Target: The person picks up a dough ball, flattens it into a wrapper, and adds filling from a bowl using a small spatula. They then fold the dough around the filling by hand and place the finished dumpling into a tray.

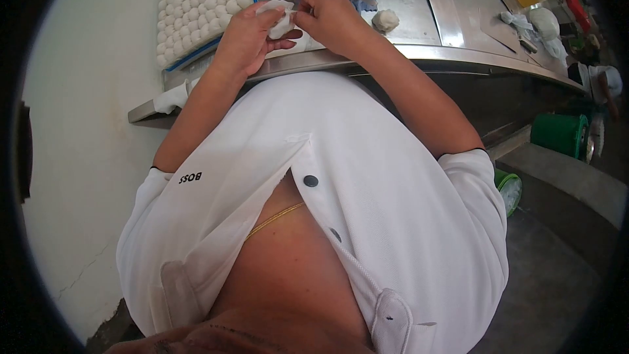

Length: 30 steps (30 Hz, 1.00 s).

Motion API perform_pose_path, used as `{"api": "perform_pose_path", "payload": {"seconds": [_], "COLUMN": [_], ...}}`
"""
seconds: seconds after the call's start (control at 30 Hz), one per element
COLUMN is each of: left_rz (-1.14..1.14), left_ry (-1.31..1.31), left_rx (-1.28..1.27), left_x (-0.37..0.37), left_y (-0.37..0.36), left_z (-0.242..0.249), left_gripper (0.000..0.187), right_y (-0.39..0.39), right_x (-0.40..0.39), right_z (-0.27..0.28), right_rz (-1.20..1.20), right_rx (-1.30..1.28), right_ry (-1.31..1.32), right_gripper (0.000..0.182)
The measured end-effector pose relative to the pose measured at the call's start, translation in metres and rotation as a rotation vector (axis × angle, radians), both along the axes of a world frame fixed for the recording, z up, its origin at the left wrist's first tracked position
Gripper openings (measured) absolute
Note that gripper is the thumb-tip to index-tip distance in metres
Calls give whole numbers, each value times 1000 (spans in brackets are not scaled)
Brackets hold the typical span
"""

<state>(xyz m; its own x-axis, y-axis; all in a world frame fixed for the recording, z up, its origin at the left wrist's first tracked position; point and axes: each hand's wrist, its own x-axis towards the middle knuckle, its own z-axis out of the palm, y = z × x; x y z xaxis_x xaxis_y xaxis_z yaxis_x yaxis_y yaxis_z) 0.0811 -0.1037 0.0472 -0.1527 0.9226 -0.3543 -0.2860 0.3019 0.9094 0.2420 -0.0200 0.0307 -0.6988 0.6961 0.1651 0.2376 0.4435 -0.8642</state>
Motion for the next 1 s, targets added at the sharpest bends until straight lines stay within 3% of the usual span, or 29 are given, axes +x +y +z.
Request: {"api": "perform_pose_path", "payload": {"seconds": [0.33, 0.47, 0.53, 0.63, 0.83, 1.0], "left_rz": [58, 24, 6, -29, 93, 11], "left_ry": [-19, 27, 90, 96, 2, 126], "left_rx": [7, 5, -11, -21, 71, 24], "left_x": [-2, -1, -1, -4, -2, -2], "left_y": [3, 3, 3, 4, 2, 2], "left_z": [-9, -7, -5, -9, -4, -2], "left_gripper": [29, 27, 27, 27, 26, 26], "right_y": [-1, -2, -4, 1, 1, -2], "right_x": [2, 1, 1, -1, 0, 2], "right_z": [-4, -2, 4, -10, -9, -2], "right_rz": [-7, 2, -40, 15, -72, -53], "right_rx": [216, 181, 27, 204, 245, 170], "right_ry": [-52, -41, -69, 7, -21, -20], "right_gripper": [16, 17, 18, 18, 16, 17]}}
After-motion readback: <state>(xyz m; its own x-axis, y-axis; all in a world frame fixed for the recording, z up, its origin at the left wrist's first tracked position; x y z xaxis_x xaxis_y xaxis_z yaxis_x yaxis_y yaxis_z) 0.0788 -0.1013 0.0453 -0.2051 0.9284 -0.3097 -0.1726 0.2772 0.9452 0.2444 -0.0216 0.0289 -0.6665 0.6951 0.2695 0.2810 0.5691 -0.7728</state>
